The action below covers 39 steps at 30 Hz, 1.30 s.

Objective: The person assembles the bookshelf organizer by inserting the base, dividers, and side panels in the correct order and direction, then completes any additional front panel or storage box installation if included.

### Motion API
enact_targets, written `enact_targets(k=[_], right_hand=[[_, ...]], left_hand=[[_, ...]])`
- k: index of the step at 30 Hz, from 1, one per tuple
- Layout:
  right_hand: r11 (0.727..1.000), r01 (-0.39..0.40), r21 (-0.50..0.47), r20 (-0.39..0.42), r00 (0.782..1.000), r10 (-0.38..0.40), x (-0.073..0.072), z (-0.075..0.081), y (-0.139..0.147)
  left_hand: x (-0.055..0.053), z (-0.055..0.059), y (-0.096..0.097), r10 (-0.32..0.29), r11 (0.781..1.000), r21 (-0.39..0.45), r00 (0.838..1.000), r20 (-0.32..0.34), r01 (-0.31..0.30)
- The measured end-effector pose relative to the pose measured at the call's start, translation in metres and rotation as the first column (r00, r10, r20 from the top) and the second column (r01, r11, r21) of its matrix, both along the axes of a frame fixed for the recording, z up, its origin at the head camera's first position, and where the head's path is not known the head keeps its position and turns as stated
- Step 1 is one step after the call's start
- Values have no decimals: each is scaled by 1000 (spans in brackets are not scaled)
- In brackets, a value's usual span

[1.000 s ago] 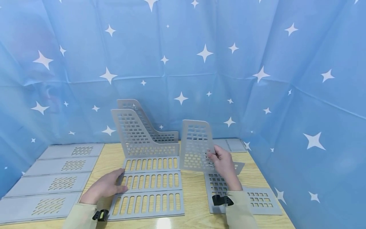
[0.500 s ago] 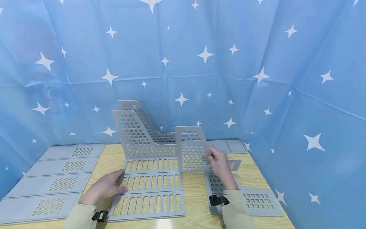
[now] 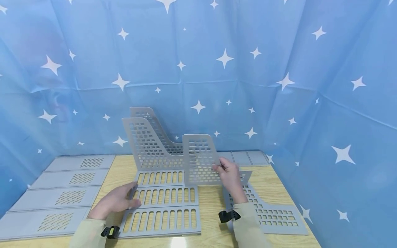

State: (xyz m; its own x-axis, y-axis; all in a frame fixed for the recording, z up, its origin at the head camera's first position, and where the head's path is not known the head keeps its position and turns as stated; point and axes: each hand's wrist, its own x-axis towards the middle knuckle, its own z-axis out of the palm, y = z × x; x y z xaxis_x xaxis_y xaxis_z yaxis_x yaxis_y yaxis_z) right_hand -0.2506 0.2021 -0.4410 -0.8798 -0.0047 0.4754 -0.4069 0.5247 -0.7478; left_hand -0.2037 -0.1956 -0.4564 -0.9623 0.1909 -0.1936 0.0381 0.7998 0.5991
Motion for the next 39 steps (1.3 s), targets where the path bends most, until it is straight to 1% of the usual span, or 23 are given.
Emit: enact_targets(k=[3,7,10,13,14,16,19,20,21,23,25,26,27,30,35,39], right_hand=[[1000,-24,0,-28,999,24,-1,-2,-16],[997,-75,13,-33,997,76,-1,-4,-37],[994,-95,47,-7,995,95,0,-4,-44],[983,-117,144,51,993,110,2,1,-37],[973,-122,195,71,991,111,2,3,-31],[947,-129,295,113,989,99,4,7,-16],[890,-124,439,152,986,62,5,11,7],[871,-125,476,159,986,55,6,11,13],[859,-132,494,166,985,55,6,11,18],[846,-147,513,164,984,72,5,8,25],[856,-161,492,152,984,97,4,5,27],[866,-163,472,142,984,108,3,2,26],[876,-161,455,126,985,115,3,0,24],[894,-147,424,80,989,125,2,-5,13],[899,-108,424,-9,992,124,4,-10,-12],[904,-74,421,-69,991,113,2,-14,-27]], left_hand=[[-1,0,1,5,1000,5,1000,-7,-5],[-2,-1,3,12,1000,23,1000,-3,-12],[-4,-2,3,21,1000,23,1000,-18,-20],[-4,-2,2,55,998,-4,997,-45,-55],[-4,-3,2,70,997,-16,996,-49,-71],[-4,-3,1,110,993,-26,993,-38,-111],[-4,-4,0,148,989,-19,989,-25,-148],[-4,-4,-1,159,987,-10,987,-16,-160],[-4,-5,-1,166,986,-6,986,-15,-166],[-5,-5,-1,166,986,-2,986,-25,-166],[-6,-5,-2,161,987,-6,986,-33,-161],[-6,-4,-3,158,987,-4,987,-36,-159],[-7,-4,-3,156,988,-3,987,-39,-156],[-7,-4,-6,147,989,11,988,-38,-147],[-6,-5,-11,129,991,38,991,-37,-128],[-6,-5,-12,134,991,29,991,-25,-134]])
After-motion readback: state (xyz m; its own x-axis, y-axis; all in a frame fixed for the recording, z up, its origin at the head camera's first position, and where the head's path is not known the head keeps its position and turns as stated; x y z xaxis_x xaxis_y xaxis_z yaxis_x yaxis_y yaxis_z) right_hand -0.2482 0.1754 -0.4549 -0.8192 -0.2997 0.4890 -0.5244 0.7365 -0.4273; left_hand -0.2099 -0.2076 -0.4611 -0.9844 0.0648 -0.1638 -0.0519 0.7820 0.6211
